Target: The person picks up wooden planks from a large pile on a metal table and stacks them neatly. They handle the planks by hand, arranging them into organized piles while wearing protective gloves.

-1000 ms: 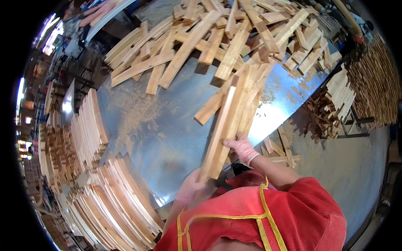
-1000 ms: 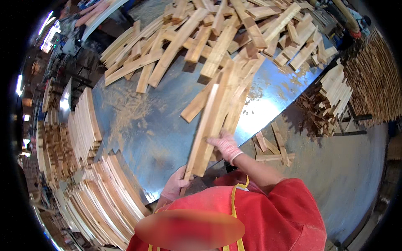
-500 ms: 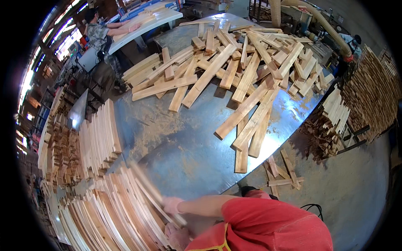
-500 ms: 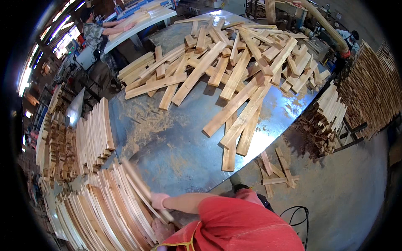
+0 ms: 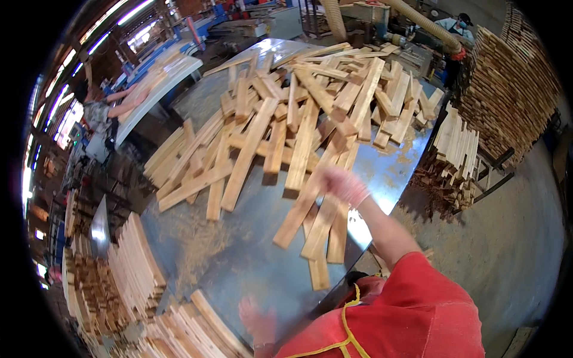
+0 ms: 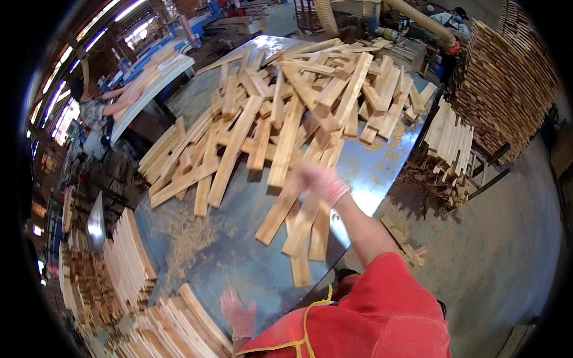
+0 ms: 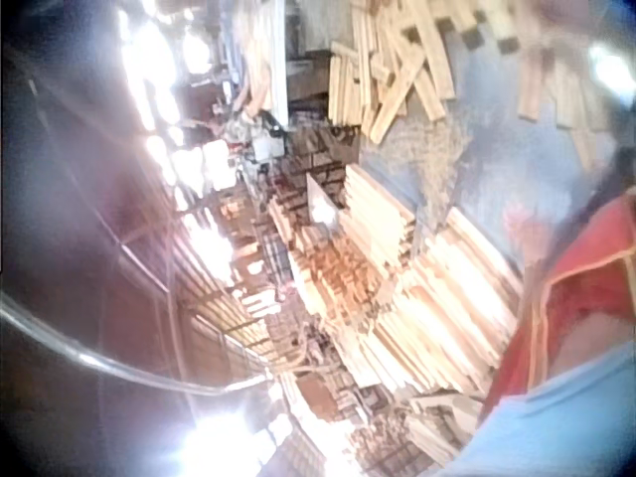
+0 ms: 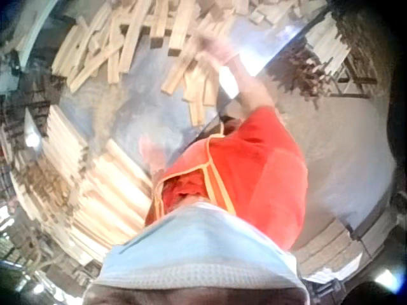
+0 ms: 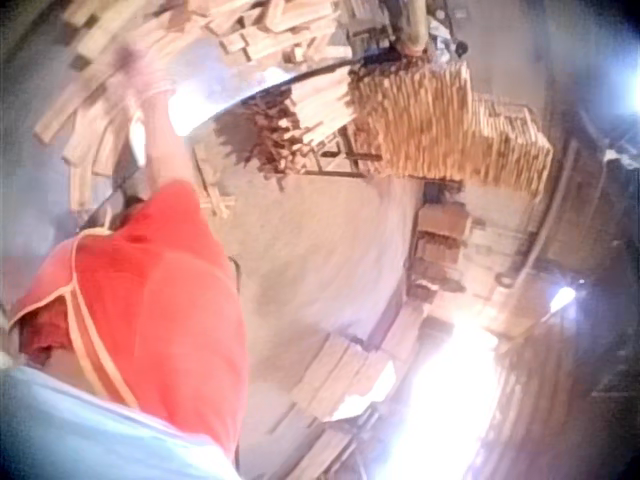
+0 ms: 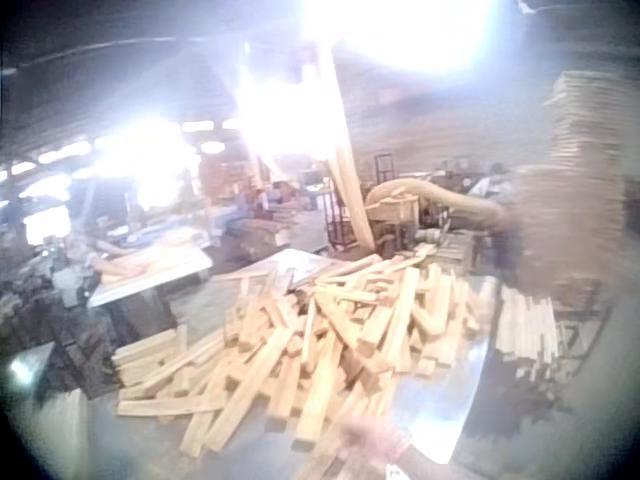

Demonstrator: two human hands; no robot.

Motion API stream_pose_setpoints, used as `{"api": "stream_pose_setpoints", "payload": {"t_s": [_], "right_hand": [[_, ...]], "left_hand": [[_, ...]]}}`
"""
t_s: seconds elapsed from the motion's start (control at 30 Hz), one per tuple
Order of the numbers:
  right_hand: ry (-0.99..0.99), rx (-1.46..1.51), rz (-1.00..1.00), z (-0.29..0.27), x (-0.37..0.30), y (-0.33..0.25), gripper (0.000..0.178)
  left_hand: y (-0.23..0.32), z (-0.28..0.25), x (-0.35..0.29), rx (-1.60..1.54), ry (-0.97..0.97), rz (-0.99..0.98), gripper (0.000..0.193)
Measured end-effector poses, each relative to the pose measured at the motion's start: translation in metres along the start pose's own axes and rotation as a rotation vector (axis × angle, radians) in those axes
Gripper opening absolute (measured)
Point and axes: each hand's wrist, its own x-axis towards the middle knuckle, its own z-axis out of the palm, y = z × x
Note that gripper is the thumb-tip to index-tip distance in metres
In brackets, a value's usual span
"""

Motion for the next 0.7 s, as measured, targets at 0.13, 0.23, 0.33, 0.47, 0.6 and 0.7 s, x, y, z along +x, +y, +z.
{"api": "stream_pose_setpoints", "payload": {"t_s": [0.13,0.23,0.33,0.47,0.6,0.7], "right_hand": [[0.764,0.043,-0.317,-0.132,0.08,-0.119,0.032],[0.713,0.043,-0.114,-0.207,0.146,-0.164,0.055],[0.698,0.022,-0.043,-0.178,0.196,-0.197,0.074],[0.712,0.022,-0.167,-0.189,0.239,-0.214,0.068],[0.503,0.459,-0.13,-0.136,0.217,-0.204,0.041],[0.453,0.502,-0.023,-0.099,0.147,-0.147,0.038]], "left_hand": [[0.108,0.009,0.125,-0.037,-0.057,0.228,0.092],[0.177,0.023,0.189,-0.049,-0.138,0.244,0.094],[0.195,0.046,0.207,-0.015,-0.083,0.244,0.087],[0.182,0.075,0.212,0.071,-0.125,0.255,0.099],[0.196,0.045,0.22,-0.055,-0.215,0.141,0.085],[0.183,0.037,0.204,-0.476,-0.238,0.065,0.064]]}}
